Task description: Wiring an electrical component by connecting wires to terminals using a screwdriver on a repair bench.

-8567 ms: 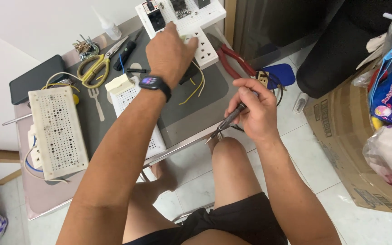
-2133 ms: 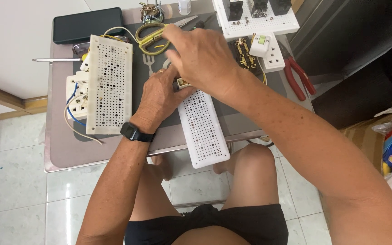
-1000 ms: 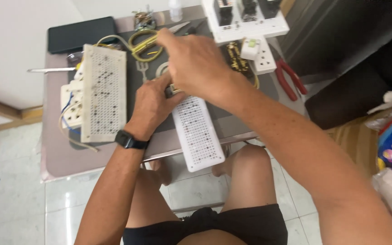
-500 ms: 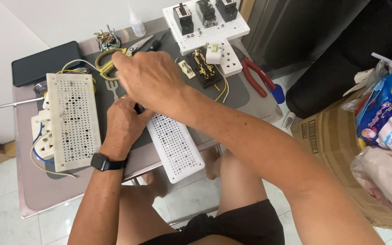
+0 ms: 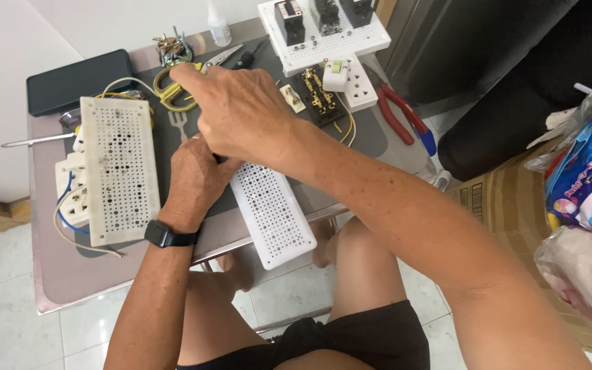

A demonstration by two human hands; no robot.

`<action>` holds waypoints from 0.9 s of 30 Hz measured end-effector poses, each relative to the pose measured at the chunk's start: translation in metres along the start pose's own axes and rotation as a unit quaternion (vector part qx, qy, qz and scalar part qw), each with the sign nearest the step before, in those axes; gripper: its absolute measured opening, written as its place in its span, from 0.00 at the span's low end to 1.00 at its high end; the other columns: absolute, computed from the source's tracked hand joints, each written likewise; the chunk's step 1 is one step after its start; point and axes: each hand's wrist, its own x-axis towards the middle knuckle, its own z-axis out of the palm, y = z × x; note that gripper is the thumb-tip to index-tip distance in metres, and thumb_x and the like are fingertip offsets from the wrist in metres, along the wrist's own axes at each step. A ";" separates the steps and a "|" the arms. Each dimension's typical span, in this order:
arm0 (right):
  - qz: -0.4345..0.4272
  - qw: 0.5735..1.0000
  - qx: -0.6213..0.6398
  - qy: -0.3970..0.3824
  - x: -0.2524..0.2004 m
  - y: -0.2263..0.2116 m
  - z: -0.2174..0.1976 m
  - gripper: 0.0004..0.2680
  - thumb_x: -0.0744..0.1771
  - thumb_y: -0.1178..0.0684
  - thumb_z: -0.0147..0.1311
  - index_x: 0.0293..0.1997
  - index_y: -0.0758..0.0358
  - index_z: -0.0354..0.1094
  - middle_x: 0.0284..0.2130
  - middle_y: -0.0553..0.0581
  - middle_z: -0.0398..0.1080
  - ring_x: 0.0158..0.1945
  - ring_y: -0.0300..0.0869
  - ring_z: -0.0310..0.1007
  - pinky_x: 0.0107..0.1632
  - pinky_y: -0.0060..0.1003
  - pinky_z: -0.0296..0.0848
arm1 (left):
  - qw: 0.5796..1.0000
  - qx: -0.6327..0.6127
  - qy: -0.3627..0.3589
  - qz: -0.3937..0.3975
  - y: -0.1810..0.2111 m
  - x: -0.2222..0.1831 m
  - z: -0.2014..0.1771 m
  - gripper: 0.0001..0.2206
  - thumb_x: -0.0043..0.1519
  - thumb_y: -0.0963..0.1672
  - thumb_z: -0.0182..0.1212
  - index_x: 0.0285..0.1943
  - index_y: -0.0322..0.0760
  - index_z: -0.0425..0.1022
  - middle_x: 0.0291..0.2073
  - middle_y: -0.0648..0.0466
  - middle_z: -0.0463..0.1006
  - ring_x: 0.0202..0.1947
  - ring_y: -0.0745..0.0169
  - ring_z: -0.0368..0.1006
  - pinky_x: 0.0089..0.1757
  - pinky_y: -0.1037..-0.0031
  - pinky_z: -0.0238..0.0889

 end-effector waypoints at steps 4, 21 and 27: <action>-0.036 0.995 -0.055 0.076 0.001 0.010 0.012 0.04 0.64 0.63 0.44 0.36 0.58 0.59 0.12 0.43 0.53 0.13 0.36 0.52 0.18 0.37 0.60 | 1.000 0.023 -0.003 0.003 0.005 0.002 -0.003 0.16 0.60 0.50 0.67 0.31 0.36 0.70 0.16 0.54 0.64 0.17 0.54 0.56 0.34 0.64 0.58; -0.045 0.994 -0.073 0.069 -0.001 0.012 0.010 0.07 0.63 0.61 0.51 0.40 0.60 0.58 0.12 0.48 0.60 0.13 0.43 0.59 0.17 0.42 0.59 | 0.999 0.003 0.005 0.032 0.012 0.004 -0.011 0.11 0.60 0.49 0.65 0.38 0.40 0.76 0.24 0.52 0.76 0.27 0.51 0.69 0.35 0.61 0.60; -0.026 0.999 0.029 0.001 -0.008 0.001 -0.010 0.19 0.62 0.58 0.50 0.60 0.59 0.56 0.26 0.55 0.71 0.26 0.52 0.70 0.28 0.50 0.67 | 0.999 -0.003 0.021 0.027 0.014 0.004 -0.008 0.11 0.57 0.46 0.66 0.44 0.38 0.77 0.36 0.49 0.74 0.30 0.48 0.68 0.30 0.60 0.60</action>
